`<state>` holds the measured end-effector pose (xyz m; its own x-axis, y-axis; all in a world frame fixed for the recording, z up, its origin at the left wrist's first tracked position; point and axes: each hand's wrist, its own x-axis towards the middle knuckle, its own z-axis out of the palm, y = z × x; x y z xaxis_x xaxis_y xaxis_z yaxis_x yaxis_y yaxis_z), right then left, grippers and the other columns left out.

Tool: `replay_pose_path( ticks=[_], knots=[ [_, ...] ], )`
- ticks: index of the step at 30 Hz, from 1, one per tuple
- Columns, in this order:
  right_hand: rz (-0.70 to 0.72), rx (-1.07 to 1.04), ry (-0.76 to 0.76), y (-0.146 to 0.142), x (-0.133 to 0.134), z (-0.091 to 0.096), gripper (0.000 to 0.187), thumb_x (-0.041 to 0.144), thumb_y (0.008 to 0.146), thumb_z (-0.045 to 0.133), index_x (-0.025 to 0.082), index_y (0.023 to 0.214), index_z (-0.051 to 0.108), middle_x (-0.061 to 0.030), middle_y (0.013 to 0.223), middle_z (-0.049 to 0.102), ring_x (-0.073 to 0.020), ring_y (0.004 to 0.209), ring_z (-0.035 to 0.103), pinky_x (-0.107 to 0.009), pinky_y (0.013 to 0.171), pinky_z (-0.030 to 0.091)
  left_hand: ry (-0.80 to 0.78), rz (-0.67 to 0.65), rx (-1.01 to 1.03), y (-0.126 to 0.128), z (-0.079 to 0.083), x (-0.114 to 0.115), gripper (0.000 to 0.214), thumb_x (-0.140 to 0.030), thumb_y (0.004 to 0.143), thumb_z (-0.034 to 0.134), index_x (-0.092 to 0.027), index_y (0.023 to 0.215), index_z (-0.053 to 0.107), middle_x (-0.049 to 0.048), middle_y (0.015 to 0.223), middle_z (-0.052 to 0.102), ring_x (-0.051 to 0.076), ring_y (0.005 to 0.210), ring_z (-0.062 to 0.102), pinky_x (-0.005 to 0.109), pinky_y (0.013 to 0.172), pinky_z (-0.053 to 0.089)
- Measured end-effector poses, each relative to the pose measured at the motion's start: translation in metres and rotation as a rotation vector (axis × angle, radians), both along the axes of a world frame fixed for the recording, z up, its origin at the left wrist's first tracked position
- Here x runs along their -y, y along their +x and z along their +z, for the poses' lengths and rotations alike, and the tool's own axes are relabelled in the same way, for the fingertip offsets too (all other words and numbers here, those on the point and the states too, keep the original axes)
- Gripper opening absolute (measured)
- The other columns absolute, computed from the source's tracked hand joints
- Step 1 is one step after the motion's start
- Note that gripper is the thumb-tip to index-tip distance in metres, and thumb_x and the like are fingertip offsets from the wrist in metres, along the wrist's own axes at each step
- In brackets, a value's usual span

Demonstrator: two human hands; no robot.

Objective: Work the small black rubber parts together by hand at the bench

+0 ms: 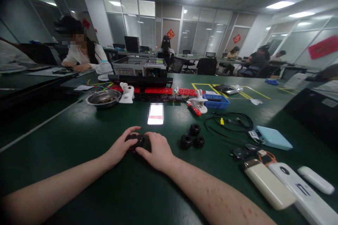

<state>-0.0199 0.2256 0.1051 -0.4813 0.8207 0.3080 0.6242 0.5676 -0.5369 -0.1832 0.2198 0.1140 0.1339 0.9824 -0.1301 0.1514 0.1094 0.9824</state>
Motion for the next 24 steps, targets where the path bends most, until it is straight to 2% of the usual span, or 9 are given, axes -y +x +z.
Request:
replay_pose_path(
  ticks=[2, 4, 6, 10, 15, 19, 24],
  knots=[
    [-0.011, 0.027, -0.019, 0.0, -0.003, -0.001, 0.027, 0.04, 0.08, 0.047, 0.016, 0.09, 0.053, -0.0038, 0.081, 0.057, -0.0165, 0.074, 0.05, -0.03, 0.066, 0.036, 0.005, -0.02, 0.01, 0.0, 0.0, 0.001, 0.04, -0.023, 0.071, 0.047, -0.02, 0.11, 0.04, 0.0039, 0.094, 0.046, 0.018, 0.078, 0.052, 0.029, 0.062, 0.045],
    [0.006, 0.051, -0.019, 0.0, -0.006, -0.003, 0.029, 0.04, 0.084, 0.041, 0.016, 0.075, 0.054, -0.0017, 0.07, 0.055, -0.0143, 0.066, 0.047, -0.028, 0.061, 0.034, 0.02, -0.049, 0.014, -0.001, -0.001, 0.001, 0.041, -0.021, 0.07, 0.048, -0.021, 0.11, 0.041, 0.0044, 0.098, 0.046, 0.019, 0.081, 0.052, 0.03, 0.065, 0.046],
    [0.02, 0.047, -0.011, 0.0, -0.007, -0.004, 0.03, 0.039, 0.084, 0.041, 0.016, 0.069, 0.053, -0.0009, 0.066, 0.053, -0.0133, 0.063, 0.046, -0.027, 0.059, 0.033, 0.036, -0.068, 0.009, -0.002, -0.002, 0.002, 0.041, -0.02, 0.069, 0.05, -0.022, 0.109, 0.042, 0.0044, 0.099, 0.046, 0.02, 0.084, 0.052, 0.031, 0.067, 0.046],
    [0.023, -0.009, -0.002, 0.001, -0.006, -0.004, 0.021, 0.037, 0.078, 0.052, 0.016, 0.081, 0.054, -0.0019, 0.073, 0.054, -0.0144, 0.068, 0.047, -0.027, 0.061, 0.036, 0.019, -0.05, 0.019, -0.002, -0.001, 0.002, 0.039, -0.03, 0.074, 0.049, -0.022, 0.111, 0.041, 0.0053, 0.1, 0.049, 0.021, 0.087, 0.053, 0.034, 0.071, 0.046],
    [0.068, -0.083, 0.042, 0.002, -0.001, 0.001, 0.032, 0.032, 0.07, 0.063, 0.016, 0.095, 0.051, -0.0047, 0.088, 0.055, -0.0174, 0.082, 0.048, -0.031, 0.072, 0.039, -0.014, -0.048, 0.045, -0.003, -0.001, 0.001, 0.038, -0.039, 0.077, 0.044, -0.022, 0.112, 0.041, 0.0054, 0.097, 0.049, 0.021, 0.084, 0.054, 0.033, 0.068, 0.047],
    [0.095, -0.089, 0.098, 0.001, 0.003, 0.001, 0.035, 0.024, 0.069, 0.064, 0.017, 0.099, 0.048, -0.0056, 0.094, 0.053, -0.0182, 0.088, 0.047, -0.032, 0.077, 0.039, -0.033, -0.08, 0.039, -0.004, -0.002, -0.001, 0.038, -0.039, 0.077, 0.045, -0.021, 0.11, 0.041, 0.0032, 0.088, 0.049, 0.017, 0.068, 0.054, 0.03, 0.059, 0.046],
    [0.065, -0.1, 0.073, 0.0, 0.005, 0.004, 0.043, 0.03, 0.067, 0.064, 0.018, 0.104, 0.045, -0.006, 0.099, 0.051, -0.0199, 0.09, 0.047, -0.035, 0.079, 0.038, -0.02, -0.052, 0.007, -0.003, -0.002, 0.0, 0.039, -0.036, 0.075, 0.047, -0.022, 0.111, 0.041, 0.0036, 0.09, 0.047, 0.019, 0.075, 0.053, 0.029, 0.06, 0.045]
  ],
)
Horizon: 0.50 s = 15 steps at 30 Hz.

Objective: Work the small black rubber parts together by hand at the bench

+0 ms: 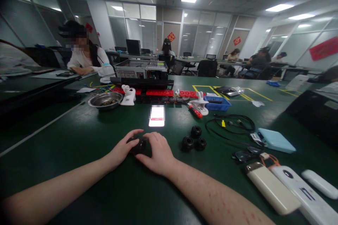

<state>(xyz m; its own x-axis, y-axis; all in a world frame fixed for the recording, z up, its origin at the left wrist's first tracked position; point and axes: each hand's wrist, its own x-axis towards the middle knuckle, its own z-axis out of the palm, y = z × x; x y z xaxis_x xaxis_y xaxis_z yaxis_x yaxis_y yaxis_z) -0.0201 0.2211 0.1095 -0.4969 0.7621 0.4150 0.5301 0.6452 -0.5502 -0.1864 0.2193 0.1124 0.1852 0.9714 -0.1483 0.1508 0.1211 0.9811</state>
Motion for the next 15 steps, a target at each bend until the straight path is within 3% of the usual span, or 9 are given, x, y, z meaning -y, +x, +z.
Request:
replay_pose_path(
  ticks=[2, 5, 9, 15],
  knots=[
    [-0.049, 0.001, -0.04, 0.001, -0.002, 0.0, 0.038, 0.035, 0.071, 0.06, 0.018, 0.102, 0.046, -0.0056, 0.095, 0.052, -0.0192, 0.086, 0.048, -0.034, 0.076, 0.038, 0.01, 0.021, -0.018, 0.001, 0.0, 0.001, 0.041, -0.034, 0.074, 0.047, -0.022, 0.113, 0.04, 0.0034, 0.089, 0.048, 0.018, 0.073, 0.053, 0.029, 0.058, 0.045],
    [-0.075, 0.046, -0.083, 0.001, -0.008, -0.004, 0.022, 0.038, 0.08, 0.048, 0.017, 0.084, 0.053, -0.003, 0.08, 0.053, -0.0164, 0.076, 0.048, -0.031, 0.069, 0.037, 0.024, 0.028, -0.001, 0.002, 0.0, 0.001, 0.046, -0.03, 0.072, 0.048, -0.021, 0.116, 0.036, 0.003, 0.088, 0.048, 0.017, 0.07, 0.052, 0.029, 0.057, 0.044],
    [-0.038, 0.08, -0.09, 0.001, -0.011, -0.008, 0.027, 0.037, 0.083, 0.043, 0.016, 0.069, 0.052, -0.0005, 0.069, 0.051, -0.0135, 0.067, 0.046, -0.027, 0.063, 0.036, 0.056, -0.023, 0.046, 0.001, -0.003, 0.0, 0.053, -0.023, 0.069, 0.052, -0.021, 0.118, 0.032, 0.0026, 0.091, 0.048, 0.017, 0.075, 0.051, 0.028, 0.06, 0.044],
    [-0.016, 0.016, -0.026, 0.002, -0.008, -0.004, 0.025, 0.04, 0.073, 0.059, 0.016, 0.08, 0.053, -0.0021, 0.077, 0.054, -0.0158, 0.074, 0.048, -0.028, 0.066, 0.038, 0.088, -0.076, 0.097, -0.002, -0.004, 0.001, 0.054, -0.031, 0.073, 0.051, -0.021, 0.121, 0.029, 0.0044, 0.096, 0.049, 0.018, 0.081, 0.052, 0.028, 0.064, 0.044]
  ],
)
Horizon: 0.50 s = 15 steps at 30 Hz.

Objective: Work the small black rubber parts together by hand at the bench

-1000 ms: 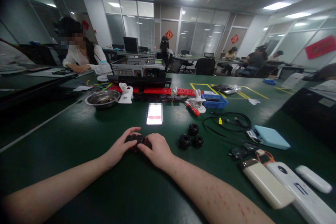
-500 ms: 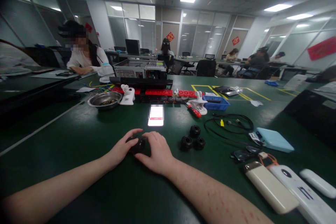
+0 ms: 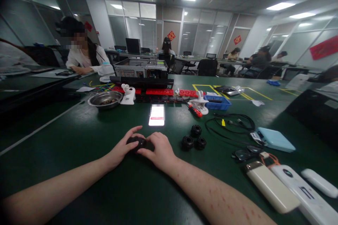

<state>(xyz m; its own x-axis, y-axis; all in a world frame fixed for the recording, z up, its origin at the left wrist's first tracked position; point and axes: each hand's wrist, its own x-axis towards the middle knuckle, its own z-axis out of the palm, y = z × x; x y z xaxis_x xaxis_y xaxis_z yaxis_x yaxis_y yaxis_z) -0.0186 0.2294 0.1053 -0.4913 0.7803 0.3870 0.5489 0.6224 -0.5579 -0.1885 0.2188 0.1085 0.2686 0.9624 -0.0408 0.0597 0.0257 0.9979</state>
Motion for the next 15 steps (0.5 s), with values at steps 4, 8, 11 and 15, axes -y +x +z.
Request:
replay_pose_path(
  ticks=[4, 8, 11, 15],
  knots=[
    [0.018, -0.02, 0.052, 0.0005, 0.0038, 0.0022, 0.031, 0.033, 0.069, 0.064, 0.016, 0.093, 0.052, -0.0049, 0.088, 0.054, -0.0178, 0.083, 0.048, -0.031, 0.072, 0.039, -0.043, 0.021, -0.032, -0.0006, 0.0011, -0.001, 0.052, -0.04, 0.076, 0.046, -0.021, 0.122, 0.029, 0.0058, 0.096, 0.048, 0.019, 0.077, 0.054, 0.031, 0.063, 0.045],
    [0.023, -0.016, 0.092, -0.0001, 0.0075, 0.0022, 0.034, 0.026, 0.071, 0.063, 0.018, 0.1, 0.049, -0.006, 0.096, 0.054, -0.0186, 0.09, 0.047, -0.033, 0.078, 0.039, -0.056, 0.005, -0.058, -0.0006, -0.0011, -0.0039, 0.049, -0.04, 0.075, 0.049, -0.02, 0.117, 0.035, 0.0035, 0.089, 0.046, 0.016, 0.064, 0.054, 0.031, 0.057, 0.046],
    [0.023, 0.004, 0.08, -0.0006, 0.0084, 0.0022, 0.039, 0.029, 0.069, 0.063, 0.018, 0.103, 0.047, -0.0058, 0.099, 0.053, -0.0188, 0.092, 0.047, -0.034, 0.08, 0.037, -0.051, 0.015, -0.076, -0.0001, -0.0013, -0.0046, 0.048, -0.036, 0.074, 0.05, -0.021, 0.117, 0.035, 0.0019, 0.086, 0.046, 0.014, 0.061, 0.053, 0.029, 0.055, 0.046],
    [-0.062, 0.008, -0.015, -0.0003, 0.0052, 0.0014, 0.039, 0.04, 0.073, 0.057, 0.017, 0.103, 0.047, -0.0059, 0.095, 0.054, -0.0188, 0.086, 0.049, -0.034, 0.076, 0.037, -0.027, 0.013, -0.076, 0.0007, 0.0001, -0.0021, 0.051, -0.03, 0.071, 0.055, -0.023, 0.118, 0.035, 0.002, 0.089, 0.046, 0.014, 0.068, 0.051, 0.027, 0.058, 0.045]
  ],
)
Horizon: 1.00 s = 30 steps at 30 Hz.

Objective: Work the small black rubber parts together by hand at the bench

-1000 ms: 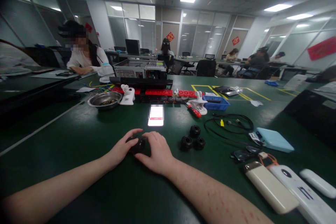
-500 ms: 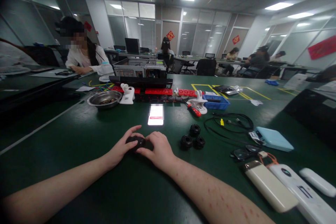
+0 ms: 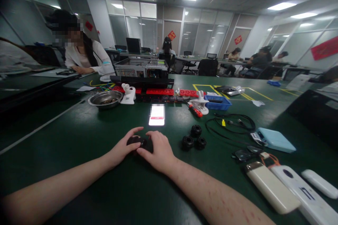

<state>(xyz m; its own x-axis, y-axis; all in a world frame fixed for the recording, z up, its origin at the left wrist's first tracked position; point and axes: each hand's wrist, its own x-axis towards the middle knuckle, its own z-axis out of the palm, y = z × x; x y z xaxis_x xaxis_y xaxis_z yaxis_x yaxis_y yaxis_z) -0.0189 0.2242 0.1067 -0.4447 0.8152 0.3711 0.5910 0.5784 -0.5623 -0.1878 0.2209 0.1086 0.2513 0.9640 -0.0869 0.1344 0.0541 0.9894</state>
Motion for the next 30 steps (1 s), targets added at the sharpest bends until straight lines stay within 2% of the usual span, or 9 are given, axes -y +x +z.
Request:
replay_pose_path(
  ticks=[3, 5, 8, 13, 18, 23, 27, 30],
  knots=[
    [-0.015, 0.04, -0.04, 0.0, -0.004, -0.002, 0.024, 0.039, 0.082, 0.045, 0.017, 0.085, 0.054, -0.0029, 0.079, 0.056, -0.0161, 0.074, 0.049, -0.03, 0.068, 0.036, 0.018, -0.025, 0.027, 0.0, 0.0, 0.002, 0.058, -0.027, 0.069, 0.057, -0.023, 0.12, 0.03, 0.0016, 0.091, 0.045, 0.013, 0.068, 0.05, 0.027, 0.06, 0.044],
    [0.003, 0.079, -0.041, 0.0, -0.006, -0.003, 0.027, 0.038, 0.084, 0.041, 0.016, 0.073, 0.054, -0.0008, 0.069, 0.055, -0.0144, 0.068, 0.048, -0.028, 0.064, 0.034, 0.047, -0.043, 0.043, -0.001, -0.001, 0.002, 0.062, -0.026, 0.068, 0.058, -0.023, 0.122, 0.028, 0.0021, 0.094, 0.046, 0.014, 0.07, 0.05, 0.028, 0.063, 0.044],
    [0.006, 0.103, -0.042, -0.001, -0.007, -0.004, 0.031, 0.037, 0.085, 0.041, 0.016, 0.066, 0.053, 0.0003, 0.064, 0.054, -0.0129, 0.063, 0.046, -0.026, 0.06, 0.032, 0.074, -0.07, 0.06, -0.002, -0.003, 0.002, 0.063, -0.022, 0.067, 0.057, -0.023, 0.122, 0.028, 0.0032, 0.097, 0.046, 0.016, 0.078, 0.051, 0.03, 0.067, 0.043],
    [0.002, 0.033, -0.034, 0.0, -0.006, -0.003, 0.022, 0.037, 0.079, 0.052, 0.016, 0.079, 0.055, -0.0013, 0.071, 0.055, -0.0142, 0.067, 0.049, -0.026, 0.061, 0.036, 0.005, -0.071, 0.157, -0.004, -0.004, 0.0, 0.059, -0.018, 0.066, 0.049, -0.024, 0.121, 0.031, 0.0043, 0.101, 0.045, 0.018, 0.082, 0.05, 0.029, 0.066, 0.043],
    [0.038, -0.006, 0.035, 0.0, -0.001, -0.001, 0.034, 0.031, 0.069, 0.065, 0.016, 0.096, 0.051, -0.0052, 0.089, 0.056, -0.0183, 0.083, 0.05, -0.032, 0.074, 0.039, -0.047, -0.035, 0.126, -0.004, -0.003, -0.001, 0.048, -0.038, 0.077, 0.043, -0.023, 0.121, 0.031, 0.0041, 0.093, 0.046, 0.017, 0.072, 0.054, 0.031, 0.062, 0.045],
    [0.064, 0.025, 0.045, -0.001, 0.002, 0.001, 0.035, 0.029, 0.068, 0.064, 0.019, 0.098, 0.049, -0.005, 0.092, 0.056, -0.0193, 0.086, 0.05, -0.034, 0.076, 0.038, -0.025, 0.022, -0.023, -0.001, -0.003, -0.003, 0.046, -0.038, 0.073, 0.052, -0.022, 0.114, 0.04, 0.0035, 0.089, 0.05, 0.019, 0.072, 0.055, 0.033, 0.061, 0.047],
    [-0.034, 0.002, 0.004, -0.001, 0.003, 0.002, 0.047, 0.042, 0.066, 0.063, 0.018, 0.102, 0.046, -0.0055, 0.092, 0.054, -0.0199, 0.083, 0.05, -0.034, 0.074, 0.038, -0.008, 0.045, -0.018, 0.001, 0.002, 0.0, 0.045, -0.033, 0.072, 0.053, -0.022, 0.113, 0.041, 0.0028, 0.089, 0.051, 0.02, 0.079, 0.055, 0.032, 0.065, 0.047],
    [-0.092, 0.002, -0.03, -0.001, 0.0, 0.001, 0.029, 0.041, 0.077, 0.051, 0.017, 0.093, 0.05, -0.0039, 0.084, 0.054, -0.0173, 0.077, 0.049, -0.031, 0.068, 0.037, -0.054, 0.063, 0.052, 0.001, 0.004, 0.001, 0.049, -0.029, 0.07, 0.053, -0.022, 0.116, 0.036, 0.0023, 0.09, 0.049, 0.018, 0.072, 0.056, 0.03, 0.058, 0.046]
  ],
)
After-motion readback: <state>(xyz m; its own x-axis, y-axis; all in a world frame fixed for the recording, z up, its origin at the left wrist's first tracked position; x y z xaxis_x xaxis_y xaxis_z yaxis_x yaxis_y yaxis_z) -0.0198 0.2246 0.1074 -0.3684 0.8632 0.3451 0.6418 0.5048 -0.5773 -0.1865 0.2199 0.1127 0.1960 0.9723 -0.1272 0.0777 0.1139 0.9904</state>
